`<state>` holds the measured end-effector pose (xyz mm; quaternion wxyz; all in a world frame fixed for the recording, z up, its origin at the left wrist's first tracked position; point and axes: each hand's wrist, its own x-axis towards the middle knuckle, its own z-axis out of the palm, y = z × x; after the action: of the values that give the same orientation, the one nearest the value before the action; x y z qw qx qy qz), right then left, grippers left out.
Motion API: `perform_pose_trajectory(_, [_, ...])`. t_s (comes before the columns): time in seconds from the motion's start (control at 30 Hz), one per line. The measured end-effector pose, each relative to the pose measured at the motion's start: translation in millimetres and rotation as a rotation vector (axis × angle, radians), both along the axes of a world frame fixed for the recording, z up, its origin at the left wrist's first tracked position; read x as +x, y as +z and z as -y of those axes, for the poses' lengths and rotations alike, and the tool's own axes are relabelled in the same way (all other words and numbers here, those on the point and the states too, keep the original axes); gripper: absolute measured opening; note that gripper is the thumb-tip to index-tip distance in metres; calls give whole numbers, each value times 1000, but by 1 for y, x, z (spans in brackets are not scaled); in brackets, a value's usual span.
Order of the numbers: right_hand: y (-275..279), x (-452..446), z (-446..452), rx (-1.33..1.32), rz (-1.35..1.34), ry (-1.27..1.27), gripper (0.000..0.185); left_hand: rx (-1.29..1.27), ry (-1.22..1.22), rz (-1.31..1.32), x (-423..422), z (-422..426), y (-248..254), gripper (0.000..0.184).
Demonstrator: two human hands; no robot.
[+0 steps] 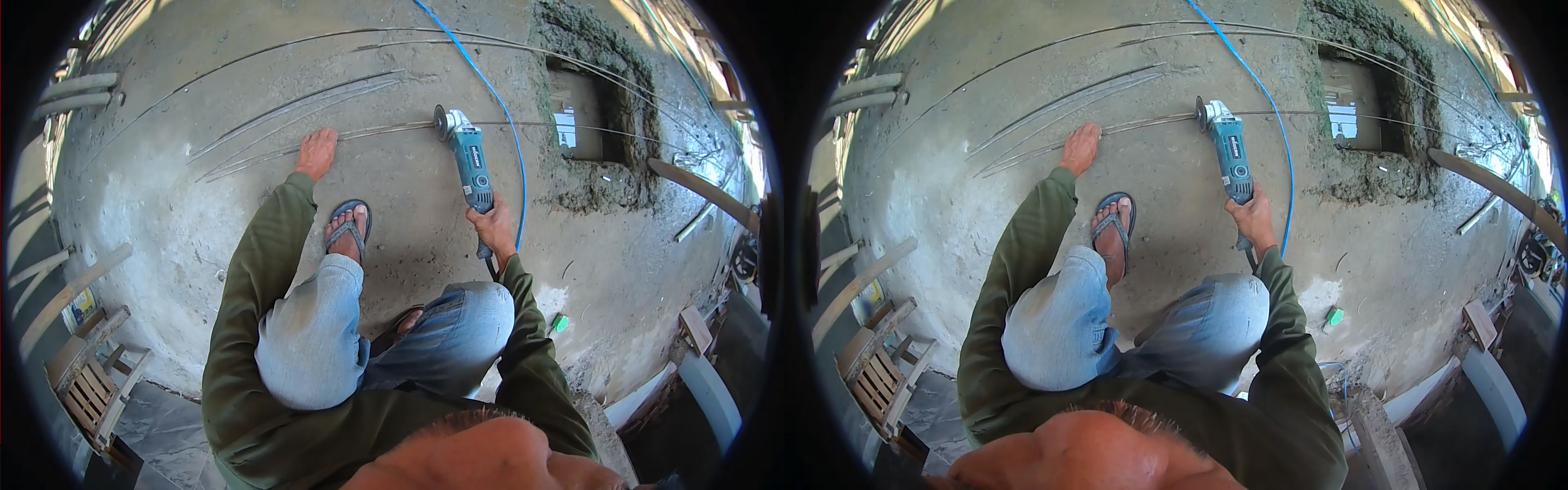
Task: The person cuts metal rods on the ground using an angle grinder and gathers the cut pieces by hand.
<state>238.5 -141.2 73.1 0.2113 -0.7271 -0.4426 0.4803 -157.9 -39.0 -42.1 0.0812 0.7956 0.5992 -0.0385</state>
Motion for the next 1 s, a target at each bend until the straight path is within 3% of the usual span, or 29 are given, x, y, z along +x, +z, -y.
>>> perform_pose_trajectory(0.7, [-11, 5, 3, 64, 15, 15, 43, -75, -18, -31, 0, -4, 5, 21])
perform_pose_trajectory(1.0, [2, 10, 8, 47, -46, -39, 45, 116, -101, 4, -10, 2, 0, 15])
